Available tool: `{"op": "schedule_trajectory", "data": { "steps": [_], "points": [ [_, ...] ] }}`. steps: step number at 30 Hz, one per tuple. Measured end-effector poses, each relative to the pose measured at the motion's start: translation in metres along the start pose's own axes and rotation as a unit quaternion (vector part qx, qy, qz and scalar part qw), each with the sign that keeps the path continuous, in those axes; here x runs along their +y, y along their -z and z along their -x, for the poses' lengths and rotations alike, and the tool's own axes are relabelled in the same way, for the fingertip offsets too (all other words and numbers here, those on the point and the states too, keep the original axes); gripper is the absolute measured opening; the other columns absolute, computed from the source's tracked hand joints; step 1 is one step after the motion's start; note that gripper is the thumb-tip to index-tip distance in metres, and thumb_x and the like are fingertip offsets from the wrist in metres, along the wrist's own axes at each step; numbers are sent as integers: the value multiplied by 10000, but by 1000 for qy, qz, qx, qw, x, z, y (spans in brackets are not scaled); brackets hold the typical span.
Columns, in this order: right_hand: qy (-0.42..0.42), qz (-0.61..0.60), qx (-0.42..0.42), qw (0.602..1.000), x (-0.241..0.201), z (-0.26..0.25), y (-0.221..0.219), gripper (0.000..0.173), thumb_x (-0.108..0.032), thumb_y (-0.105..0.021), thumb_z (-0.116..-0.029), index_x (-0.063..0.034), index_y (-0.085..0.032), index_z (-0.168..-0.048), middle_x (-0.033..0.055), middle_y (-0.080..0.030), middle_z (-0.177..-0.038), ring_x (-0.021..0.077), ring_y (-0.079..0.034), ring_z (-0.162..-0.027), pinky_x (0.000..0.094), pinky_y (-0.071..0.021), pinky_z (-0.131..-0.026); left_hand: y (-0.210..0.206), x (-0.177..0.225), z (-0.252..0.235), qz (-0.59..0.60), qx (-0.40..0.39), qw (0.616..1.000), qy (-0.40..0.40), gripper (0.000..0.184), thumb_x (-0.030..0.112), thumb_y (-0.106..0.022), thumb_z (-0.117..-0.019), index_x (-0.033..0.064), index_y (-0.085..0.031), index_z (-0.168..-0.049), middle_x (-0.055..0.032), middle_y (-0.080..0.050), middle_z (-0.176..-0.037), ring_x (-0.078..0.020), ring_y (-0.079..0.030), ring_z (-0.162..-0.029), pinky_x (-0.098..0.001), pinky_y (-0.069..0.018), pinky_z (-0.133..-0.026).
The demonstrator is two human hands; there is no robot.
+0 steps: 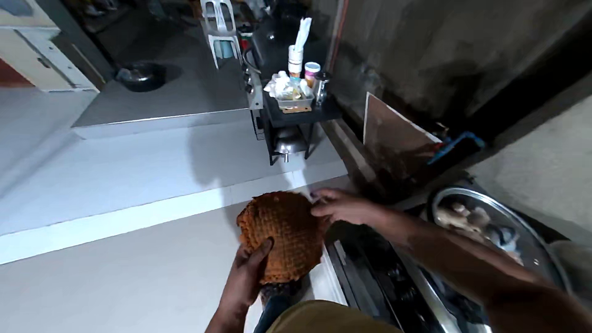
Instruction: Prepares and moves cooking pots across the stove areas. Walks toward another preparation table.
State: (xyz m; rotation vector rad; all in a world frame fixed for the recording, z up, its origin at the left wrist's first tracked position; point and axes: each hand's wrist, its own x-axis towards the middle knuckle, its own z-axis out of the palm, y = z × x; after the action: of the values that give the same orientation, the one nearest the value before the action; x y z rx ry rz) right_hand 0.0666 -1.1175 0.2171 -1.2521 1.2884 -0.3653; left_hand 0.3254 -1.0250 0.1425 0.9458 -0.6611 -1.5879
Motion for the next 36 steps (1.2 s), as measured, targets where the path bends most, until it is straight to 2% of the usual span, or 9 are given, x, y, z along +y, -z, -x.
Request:
{"op": "schedule_trajectory", "data": {
  "steps": [3, 9, 14, 19, 21, 23, 28, 32, 36],
  "points": [
    [-14, 136, -23, 990, 21, -78, -27, 532, -266, -679, -987, 28, -534, -1407, 249, -592, -1330, 329, -633, -1116, 494, -532, -931, 55, 28, -32, -169, 53, 984, -25, 446, 64, -620, -932, -1, -515, -1360, -68, -719, -1106, -137, -726, -945, -328, -631, -838],
    [-39, -12, -77, 996, 47, -170, -79, 410, -239, -637, -1012, 15, -584, -1329, 189, -634, -1240, 241, -650, -1011, 424, -552, -865, 112, 54, -95, -197, 151, 968, 36, 474, 77, -606, -933, 23, -494, -1390, -73, -707, -1064, -123, -720, -837, -322, -633, -717],
    [11, -6, -62, 998, 59, -217, -69, 507, -309, -656, -1007, 22, -562, -1379, 220, -632, -1303, 283, -653, -1134, 446, -538, -972, 111, 51, -168, -210, 113, 970, 45, 422, 70, -591, -956, 6, -496, -1362, -43, -713, -1058, -84, -715, -872, -299, -631, -757],
    [26, -96, -64, 993, 12, -248, -44, 752, -268, -711, -981, -81, -309, -1588, 256, -492, -1477, 378, -632, -1172, 532, -555, -911, 59, 49, -233, -238, -1, 970, 59, 405, 125, -600, -933, -3, -520, -1310, -10, -712, -957, -65, -698, -777, -278, -619, -694],
    [16, -188, -43, 981, 1, -260, -38, 741, -200, -687, -989, -88, -271, -1591, 239, -517, -1445, 352, -617, -1173, 521, -544, -898, 48, 54, -255, -237, -35, 969, 58, 431, 131, -636, -938, -10, -530, -1331, -36, -725, -1020, -88, -712, -844, -296, -628, -749],
    [-9, -264, -15, 964, -9, -268, -31, 658, -182, -658, -1005, -71, -325, -1561, 218, -576, -1380, 306, -638, -1154, 493, -553, -925, 39, 65, -277, -252, -47, 965, 57, 447, 154, -621, -942, -8, -526, -1347, -34, -719, -1062, -76, -712, -897, -285, -624, -795],
    [2, -279, 50, 959, -32, -291, -19, 301, -160, -615, -1019, -6, -588, -1276, 93, -648, -1152, 153, -657, -984, 359, -576, -851, 36, 92, -339, -244, -113, 958, 104, 472, 248, -451, -1041, -29, -454, -1424, -80, -671, -1176, -92, -680, -1003, -310, -589, -885],
    [60, -318, 152, 934, -42, -306, -17, 220, -156, -595, -1019, -17, -608, -1190, 66, -667, -1052, 147, -671, -942, 359, -589, -844, 40, 111, -384, -225, -134, 950, 170, 539, 423, -267, -1103, 68, -486, -1444, -63, -688, -1197, -118, -692, -1036, -346, -604, -879],
    [82, -328, 296, 893, -39, -309, 0, 221, -157, -577, -1016, -11, -602, -1181, 61, -672, -988, 140, -668, -866, 350, -592, -800, 41, 124, -432, -126, -161, 944, 260, 760, 597, -83, -1063, 95, -606, -1293, -85, -750, -1048, -179, -734, -941, -396, -632, -795]
  ]
}}
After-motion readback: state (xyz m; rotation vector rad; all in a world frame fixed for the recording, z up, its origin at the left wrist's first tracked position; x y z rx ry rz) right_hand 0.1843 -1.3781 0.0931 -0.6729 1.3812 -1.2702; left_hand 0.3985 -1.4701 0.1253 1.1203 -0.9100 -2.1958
